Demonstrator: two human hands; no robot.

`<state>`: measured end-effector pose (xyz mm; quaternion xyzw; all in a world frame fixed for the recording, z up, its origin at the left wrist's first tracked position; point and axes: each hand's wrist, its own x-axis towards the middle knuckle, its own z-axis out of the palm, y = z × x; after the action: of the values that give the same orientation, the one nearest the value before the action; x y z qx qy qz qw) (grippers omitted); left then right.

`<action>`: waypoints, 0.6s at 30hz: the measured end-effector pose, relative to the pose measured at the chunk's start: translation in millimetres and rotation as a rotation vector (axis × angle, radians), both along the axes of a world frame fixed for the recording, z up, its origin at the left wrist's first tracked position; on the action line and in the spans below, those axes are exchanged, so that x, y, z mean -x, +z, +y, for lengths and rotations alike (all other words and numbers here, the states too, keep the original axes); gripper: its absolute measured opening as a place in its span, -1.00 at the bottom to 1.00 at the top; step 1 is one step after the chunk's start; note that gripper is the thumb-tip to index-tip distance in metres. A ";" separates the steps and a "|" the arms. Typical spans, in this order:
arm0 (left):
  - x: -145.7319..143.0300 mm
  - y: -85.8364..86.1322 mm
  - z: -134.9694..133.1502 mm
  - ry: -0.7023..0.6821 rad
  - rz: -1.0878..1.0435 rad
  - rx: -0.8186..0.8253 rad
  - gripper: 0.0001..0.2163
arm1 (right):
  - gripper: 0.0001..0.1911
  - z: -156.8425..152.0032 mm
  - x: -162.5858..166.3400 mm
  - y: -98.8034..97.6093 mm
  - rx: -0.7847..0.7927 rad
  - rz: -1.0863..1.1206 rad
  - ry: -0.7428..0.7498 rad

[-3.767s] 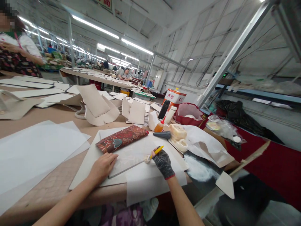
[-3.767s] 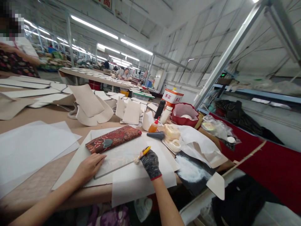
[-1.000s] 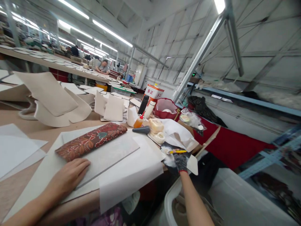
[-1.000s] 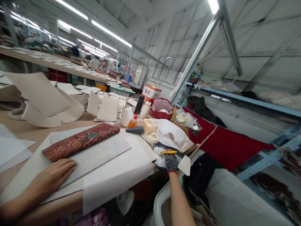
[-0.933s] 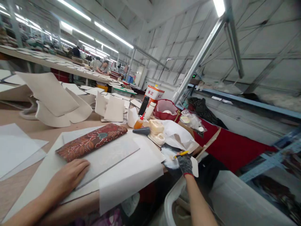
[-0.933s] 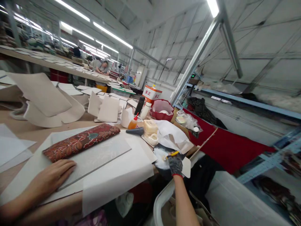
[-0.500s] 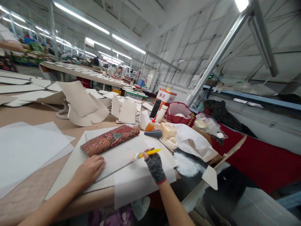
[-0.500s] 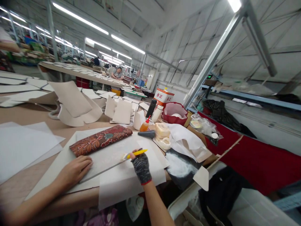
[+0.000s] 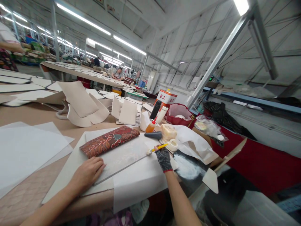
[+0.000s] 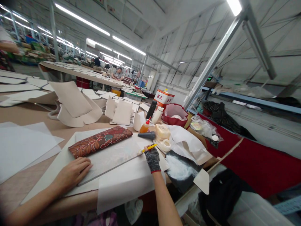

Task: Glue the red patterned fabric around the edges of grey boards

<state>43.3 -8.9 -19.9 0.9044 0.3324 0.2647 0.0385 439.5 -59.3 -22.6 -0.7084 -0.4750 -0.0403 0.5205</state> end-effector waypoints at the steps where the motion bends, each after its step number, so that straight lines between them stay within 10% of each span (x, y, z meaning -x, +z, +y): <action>1: 0.2 0.4 -0.3 -0.001 -0.006 -0.002 -0.67 | -0.54 0.1 -0.8 0.5 0.014 0.006 -0.018; 5: 0.5 1.2 -0.3 0.003 -0.034 -0.015 -0.68 | -0.53 -3.8 24.5 12.0 0.002 0.004 -0.107; 11: -0.1 1.1 -0.5 0.006 -0.034 -0.011 -0.67 | -0.70 -13.0 112.6 16.2 0.042 0.207 0.425; 18: -0.3 7.5 -7.3 0.004 -0.043 0.004 -0.64 | -0.67 -23.5 76.6 29.8 0.067 -0.020 0.002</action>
<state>43.6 -16.3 -12.5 0.8978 0.3339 0.2832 0.0470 362.9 -82.9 7.2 -0.7246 -0.4819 -0.0308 0.4917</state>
